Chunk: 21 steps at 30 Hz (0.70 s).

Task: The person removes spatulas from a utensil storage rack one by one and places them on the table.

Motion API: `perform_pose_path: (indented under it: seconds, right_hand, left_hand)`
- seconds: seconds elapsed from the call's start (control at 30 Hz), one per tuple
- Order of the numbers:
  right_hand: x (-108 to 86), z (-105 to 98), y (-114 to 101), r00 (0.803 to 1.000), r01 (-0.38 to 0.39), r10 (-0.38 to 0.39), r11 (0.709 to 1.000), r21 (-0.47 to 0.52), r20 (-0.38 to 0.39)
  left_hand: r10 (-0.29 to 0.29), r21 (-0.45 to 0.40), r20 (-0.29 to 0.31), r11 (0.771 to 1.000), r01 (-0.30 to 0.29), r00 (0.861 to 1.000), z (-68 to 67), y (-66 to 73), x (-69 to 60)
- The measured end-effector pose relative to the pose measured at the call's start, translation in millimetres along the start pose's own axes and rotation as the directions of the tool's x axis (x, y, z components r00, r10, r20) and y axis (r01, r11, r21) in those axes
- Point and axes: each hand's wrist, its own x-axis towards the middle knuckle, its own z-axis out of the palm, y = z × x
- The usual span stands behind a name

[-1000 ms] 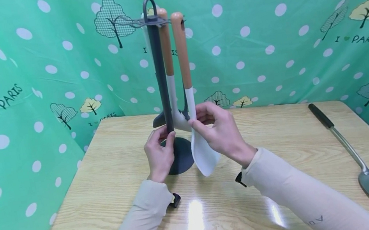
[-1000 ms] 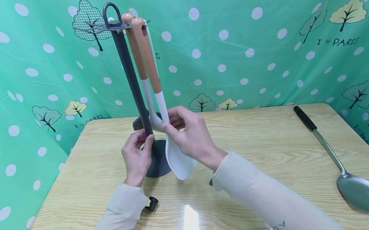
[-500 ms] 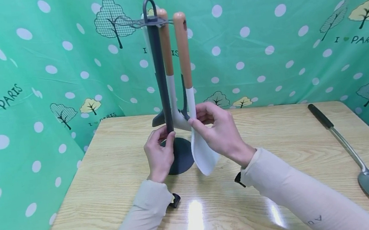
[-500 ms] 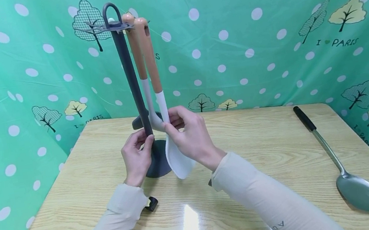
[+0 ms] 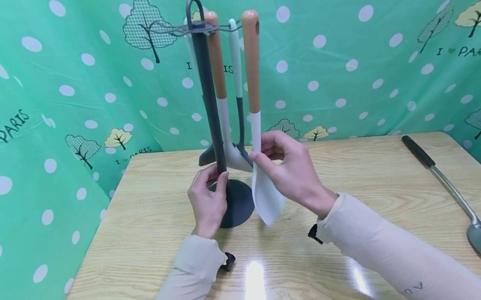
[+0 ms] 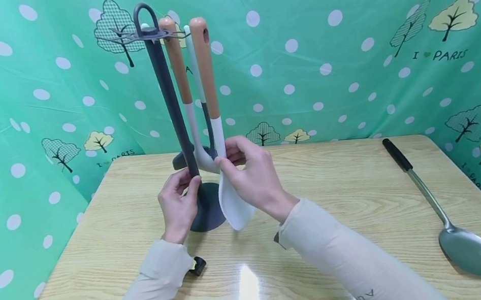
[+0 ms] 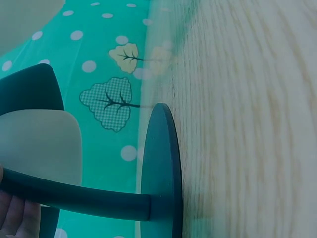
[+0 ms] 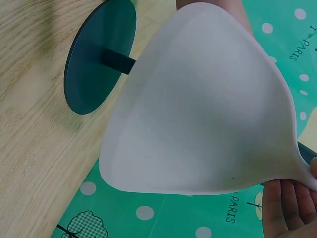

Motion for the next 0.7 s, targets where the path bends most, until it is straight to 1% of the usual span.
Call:
perform_pose_path:
  seconds: [0.13, 0.2, 0.33, 0.37, 0.43, 0.57, 0.7]
  right_hand:
    - [-1.3, -4.9, 0.8, 1.000, -0.003, 0.004, 1.000, 0.008, -0.012]
    - [-2.0, -8.3, -5.5, 1.000, -0.017, 0.018, 1.000, 0.009, -0.017]
    - [-4.5, -15.7, -5.5, 0.999, -0.038, 0.038, 0.999, 0.002, -0.020]
    - [-5.5, -17.8, -4.7, 0.999, -0.041, 0.041, 0.999, -0.009, -0.018]
    - [-7.3, -21.9, 3.5, 0.999, -0.037, 0.037, 0.999, -0.021, -0.017]
    - [-11.3, -31.6, 8.5, 0.999, -0.038, 0.037, 0.998, -0.051, -0.021]
    - [-15.5, -42.7, 12.5, 0.998, -0.054, 0.052, 0.996, -0.076, -0.039]
  left_hand:
    - [0.002, -0.005, -0.001, 1.000, -0.002, 1.000, 0.4, -0.3, -0.3]
    - [0.002, -0.009, 0.001, 1.000, -0.002, 1.000, 0.4, -0.3, -0.5]
    - [-0.003, -0.013, 0.003, 1.000, 0.003, 1.000, 0.5, 0.1, -0.1]
    - [-0.005, -0.013, 0.003, 1.000, 0.005, 1.000, 0.5, 0.3, -0.1]
    - [-0.008, -0.012, 0.002, 1.000, 0.008, 1.000, 0.5, 0.7, 0.0]
    - [-0.009, -0.010, 0.000, 1.000, 0.009, 1.000, 0.6, 0.9, -0.1]
    - [0.000, -0.012, -0.006, 1.000, 0.000, 1.000, 0.4, 0.9, -0.1]
